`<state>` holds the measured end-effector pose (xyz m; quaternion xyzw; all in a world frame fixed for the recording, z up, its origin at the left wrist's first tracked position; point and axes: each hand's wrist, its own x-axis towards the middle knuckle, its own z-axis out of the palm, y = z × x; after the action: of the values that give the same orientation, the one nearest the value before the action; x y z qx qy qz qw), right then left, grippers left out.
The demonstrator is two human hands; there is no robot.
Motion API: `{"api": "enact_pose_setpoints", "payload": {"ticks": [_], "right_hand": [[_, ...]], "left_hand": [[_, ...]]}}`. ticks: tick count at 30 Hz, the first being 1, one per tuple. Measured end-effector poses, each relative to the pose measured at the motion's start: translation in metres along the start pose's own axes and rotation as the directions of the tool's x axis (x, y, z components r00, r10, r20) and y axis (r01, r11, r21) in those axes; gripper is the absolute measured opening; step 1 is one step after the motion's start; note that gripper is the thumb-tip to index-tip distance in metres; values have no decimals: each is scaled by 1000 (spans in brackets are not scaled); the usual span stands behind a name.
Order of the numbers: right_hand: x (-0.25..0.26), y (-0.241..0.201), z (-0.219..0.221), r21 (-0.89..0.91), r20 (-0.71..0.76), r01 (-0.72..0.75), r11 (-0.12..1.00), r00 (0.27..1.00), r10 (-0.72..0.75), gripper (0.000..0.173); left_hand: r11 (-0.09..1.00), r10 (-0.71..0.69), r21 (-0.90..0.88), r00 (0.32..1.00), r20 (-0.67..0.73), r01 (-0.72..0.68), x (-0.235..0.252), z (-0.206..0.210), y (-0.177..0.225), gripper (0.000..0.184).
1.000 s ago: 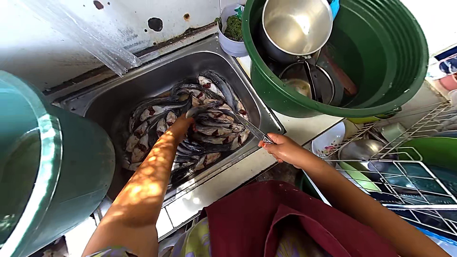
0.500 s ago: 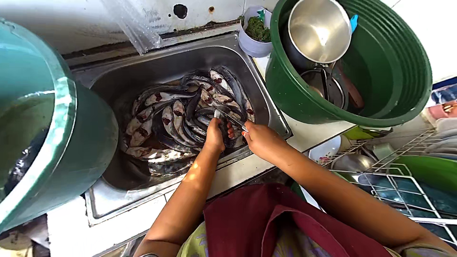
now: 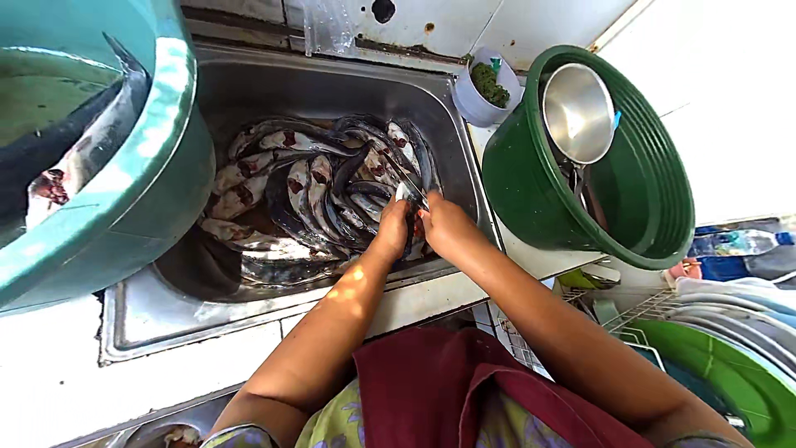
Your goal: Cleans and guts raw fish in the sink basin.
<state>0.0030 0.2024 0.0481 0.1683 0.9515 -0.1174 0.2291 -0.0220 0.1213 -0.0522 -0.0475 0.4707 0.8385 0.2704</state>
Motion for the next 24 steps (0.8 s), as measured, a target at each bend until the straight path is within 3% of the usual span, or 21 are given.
{"api": "enact_pose_setpoints", "payload": {"ticks": [3,6,14,19,24], "right_hand": [[-26,18,6,-27,1,-20,999,1000,20,29],[-36,24,7,-80,37,-73,994,996,76,29],[14,-10,2,-1,-66,-23,1000,998,22,33],[-16,18,2,44,-11,26,999,1000,-26,26],[-25,53,-5,296,-62,51,954,998,-34,22]], "left_hand": [[994,-35,-99,998,55,41,7,-3,-3,27],[995,-26,-90,996,84,33,13,-5,-6,28],[953,186,221,977,105,-206,17,-12,-14,46],[996,88,7,993,81,-89,18,-7,-8,34],[985,172,15,980,97,-174,26,-15,-10,34]]}}
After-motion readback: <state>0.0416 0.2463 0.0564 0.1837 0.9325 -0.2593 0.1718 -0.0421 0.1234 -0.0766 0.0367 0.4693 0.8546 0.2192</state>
